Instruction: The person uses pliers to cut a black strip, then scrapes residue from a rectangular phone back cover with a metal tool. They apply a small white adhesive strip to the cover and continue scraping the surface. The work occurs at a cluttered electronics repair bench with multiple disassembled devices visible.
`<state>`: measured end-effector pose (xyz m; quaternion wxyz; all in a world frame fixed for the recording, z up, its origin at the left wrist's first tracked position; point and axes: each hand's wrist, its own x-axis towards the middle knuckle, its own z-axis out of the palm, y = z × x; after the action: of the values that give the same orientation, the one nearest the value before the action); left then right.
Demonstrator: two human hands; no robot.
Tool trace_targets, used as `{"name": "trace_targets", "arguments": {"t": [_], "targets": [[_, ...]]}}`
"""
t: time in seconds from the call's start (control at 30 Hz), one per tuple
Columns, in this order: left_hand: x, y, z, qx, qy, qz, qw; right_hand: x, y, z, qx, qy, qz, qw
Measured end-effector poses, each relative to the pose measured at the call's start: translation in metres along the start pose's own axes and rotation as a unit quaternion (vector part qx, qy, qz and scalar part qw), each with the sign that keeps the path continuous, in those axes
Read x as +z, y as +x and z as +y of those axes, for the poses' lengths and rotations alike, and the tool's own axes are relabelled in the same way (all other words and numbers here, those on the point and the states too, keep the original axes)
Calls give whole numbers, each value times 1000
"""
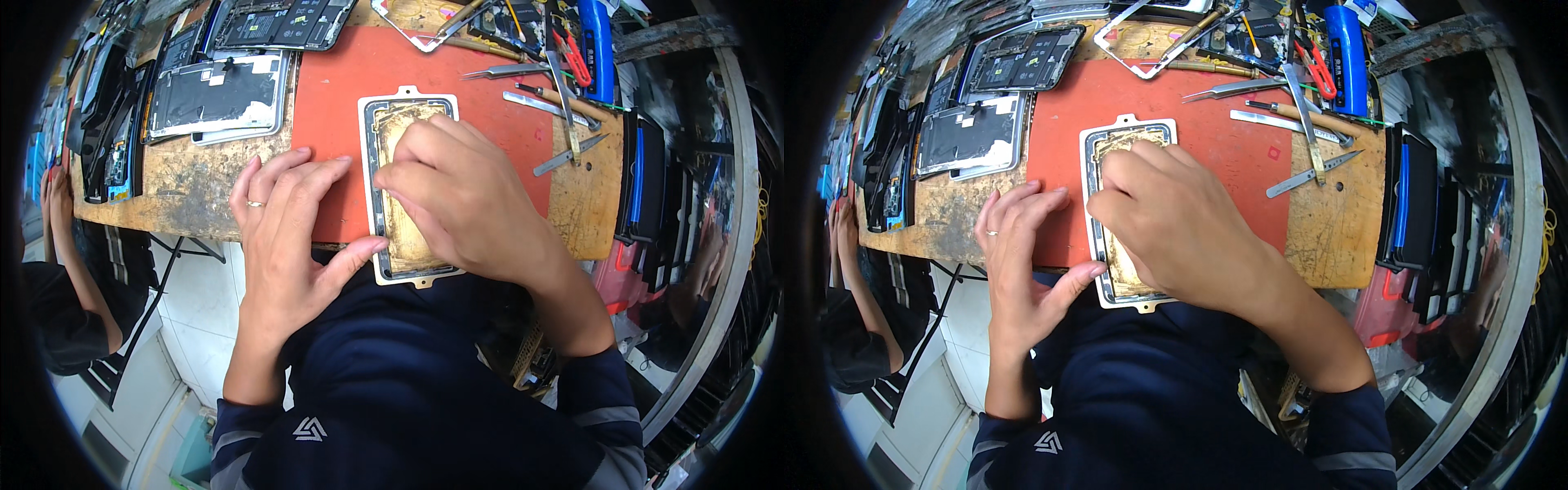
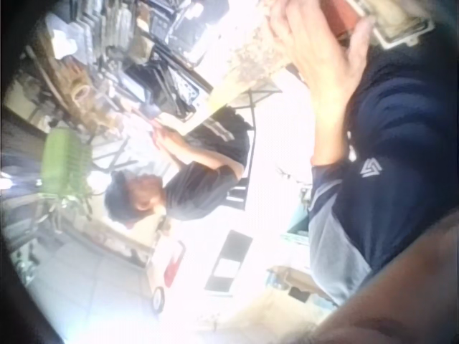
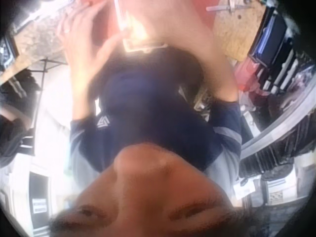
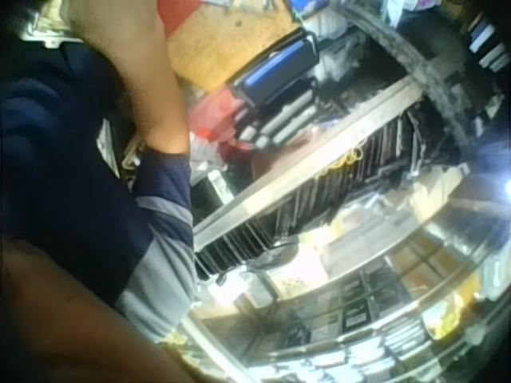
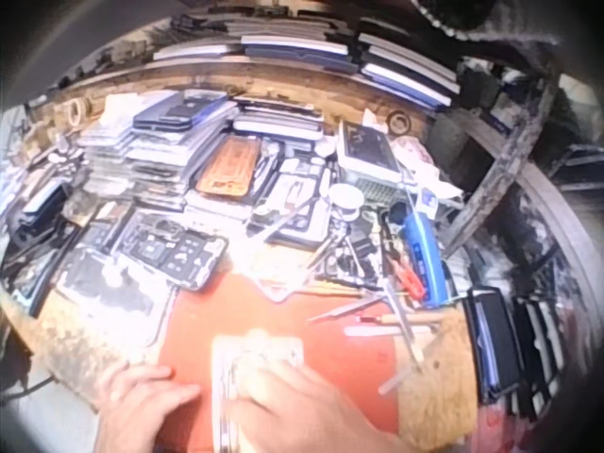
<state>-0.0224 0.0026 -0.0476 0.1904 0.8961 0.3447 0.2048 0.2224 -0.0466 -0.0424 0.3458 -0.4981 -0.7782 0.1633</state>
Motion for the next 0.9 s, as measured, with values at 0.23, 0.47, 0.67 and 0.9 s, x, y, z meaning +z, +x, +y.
{"name": "trace_targets", "arguments": {"t": [0.23,0.47,0.67,0.9], "targets": [[-2,5,-1,26,-1,9,1000,-45,-21,-12,40,-4,-62,997],[6,20,1,28,7,43,999,-18,-12,0,62,17,58,996],[10,17,5,-18,-18,61,998,8,11,17,22,-13,80,996],[13,16,0,-22,-18,57,998,11,24,23,20,-31,84,996]]}}
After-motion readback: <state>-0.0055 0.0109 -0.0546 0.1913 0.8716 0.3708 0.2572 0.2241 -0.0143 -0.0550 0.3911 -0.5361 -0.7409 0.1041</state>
